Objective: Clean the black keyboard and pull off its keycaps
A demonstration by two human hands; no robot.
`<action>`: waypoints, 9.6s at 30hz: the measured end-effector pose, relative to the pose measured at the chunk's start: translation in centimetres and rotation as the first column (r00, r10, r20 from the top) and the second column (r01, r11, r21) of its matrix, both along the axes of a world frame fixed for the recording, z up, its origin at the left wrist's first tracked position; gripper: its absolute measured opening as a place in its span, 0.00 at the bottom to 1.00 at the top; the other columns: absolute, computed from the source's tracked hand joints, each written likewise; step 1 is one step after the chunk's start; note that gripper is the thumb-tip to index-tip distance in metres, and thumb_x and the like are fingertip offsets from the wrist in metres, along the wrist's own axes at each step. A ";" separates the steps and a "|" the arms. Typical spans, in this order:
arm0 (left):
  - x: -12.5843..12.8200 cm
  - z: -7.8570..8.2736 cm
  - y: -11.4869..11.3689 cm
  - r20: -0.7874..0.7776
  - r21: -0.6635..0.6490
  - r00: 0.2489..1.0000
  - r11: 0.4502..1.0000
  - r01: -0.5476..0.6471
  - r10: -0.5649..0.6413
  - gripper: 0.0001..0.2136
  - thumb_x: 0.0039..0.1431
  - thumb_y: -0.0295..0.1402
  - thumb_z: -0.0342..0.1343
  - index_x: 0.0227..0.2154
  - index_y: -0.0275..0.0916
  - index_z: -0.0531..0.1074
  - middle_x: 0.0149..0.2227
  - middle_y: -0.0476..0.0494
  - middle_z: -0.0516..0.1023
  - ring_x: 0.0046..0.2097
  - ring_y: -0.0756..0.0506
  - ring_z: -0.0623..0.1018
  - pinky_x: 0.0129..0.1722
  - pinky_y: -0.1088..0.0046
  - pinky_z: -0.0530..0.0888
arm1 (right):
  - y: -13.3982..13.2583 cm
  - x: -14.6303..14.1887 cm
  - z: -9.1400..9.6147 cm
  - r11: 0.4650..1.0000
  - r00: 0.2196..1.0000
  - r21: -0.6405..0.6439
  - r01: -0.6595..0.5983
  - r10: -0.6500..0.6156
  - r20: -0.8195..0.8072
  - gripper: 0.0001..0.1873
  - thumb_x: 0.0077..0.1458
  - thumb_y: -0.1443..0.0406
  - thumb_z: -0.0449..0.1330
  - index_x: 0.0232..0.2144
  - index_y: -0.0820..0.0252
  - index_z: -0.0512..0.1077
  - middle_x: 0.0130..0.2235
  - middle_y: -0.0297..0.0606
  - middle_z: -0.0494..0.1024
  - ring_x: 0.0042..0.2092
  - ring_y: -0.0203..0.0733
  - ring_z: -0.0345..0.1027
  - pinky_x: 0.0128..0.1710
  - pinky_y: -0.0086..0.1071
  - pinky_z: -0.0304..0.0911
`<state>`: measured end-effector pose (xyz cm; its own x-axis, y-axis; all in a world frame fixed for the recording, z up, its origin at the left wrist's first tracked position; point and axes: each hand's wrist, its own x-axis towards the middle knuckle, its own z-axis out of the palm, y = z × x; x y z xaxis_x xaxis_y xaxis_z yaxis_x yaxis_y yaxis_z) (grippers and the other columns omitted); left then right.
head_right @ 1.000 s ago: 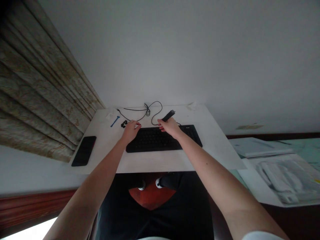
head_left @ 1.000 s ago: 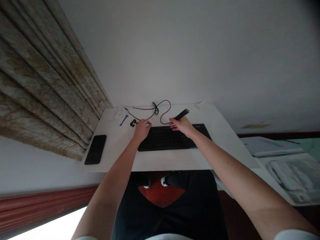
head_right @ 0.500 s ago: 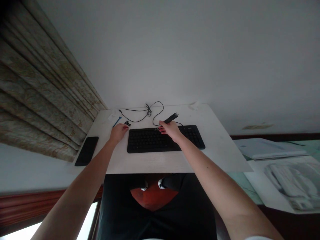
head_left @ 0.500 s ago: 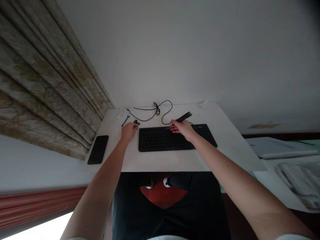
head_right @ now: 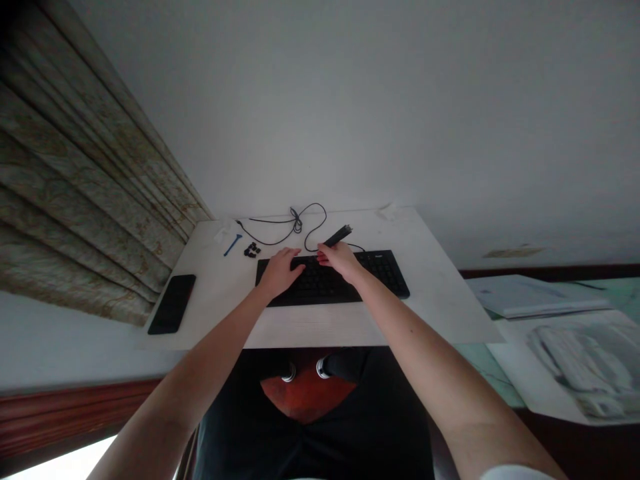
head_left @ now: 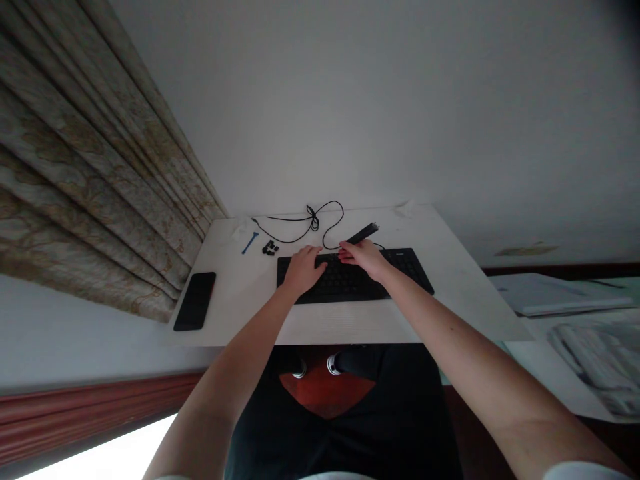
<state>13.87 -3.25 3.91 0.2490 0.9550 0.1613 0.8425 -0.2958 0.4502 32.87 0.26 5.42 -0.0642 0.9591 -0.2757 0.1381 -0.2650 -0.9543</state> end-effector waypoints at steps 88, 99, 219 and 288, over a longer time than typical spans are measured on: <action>1.8 -1.6 1.4 -0.093 -0.022 0.995 0.999 -0.027 0.025 0.10 0.67 0.36 0.52 0.41 0.40 0.77 0.43 0.41 0.80 0.50 0.39 0.75 0.50 0.61 0.69 | 3.0 -1.6 2.8 0.852 0.679 -0.013 -0.523 0.426 0.598 0.11 0.54 0.65 0.66 0.21 0.61 0.73 0.19 0.38 0.75 0.27 0.41 0.72 0.29 0.28 0.65; 1.8 -1.5 1.3 -0.093 -0.025 0.996 1.000 -0.018 0.015 0.11 0.68 0.39 0.51 0.44 0.42 0.77 0.45 0.41 0.80 0.52 0.39 0.75 0.51 0.61 0.67 | 2.9 -1.1 2.3 0.822 0.605 0.014 -0.569 0.407 0.684 0.15 0.57 0.65 0.60 0.19 0.61 0.71 0.23 0.39 0.76 0.27 0.37 0.69 0.30 0.28 0.62; 1.9 -1.6 1.0 -0.054 -0.033 0.999 0.999 0.005 -0.007 0.11 0.69 0.38 0.50 0.46 0.42 0.75 0.48 0.41 0.79 0.53 0.39 0.73 0.54 0.58 0.65 | 3.6 -5.1 8.4 0.889 0.645 0.021 -0.458 0.316 0.696 0.11 0.58 0.66 0.61 0.27 0.68 0.76 0.27 0.50 0.80 0.32 0.46 0.77 0.33 0.30 0.70; 1.8 -2.4 1.3 -0.047 0.015 0.999 1.000 -0.019 0.019 0.10 0.68 0.38 0.52 0.43 0.40 0.76 0.43 0.41 0.80 0.49 0.40 0.75 0.50 0.62 0.67 | 0.1 -1.4 0.5 0.886 0.735 0.241 -0.395 0.147 0.661 0.16 0.61 0.64 0.56 0.23 0.62 0.75 0.24 0.40 0.78 0.28 0.41 0.73 0.28 0.29 0.60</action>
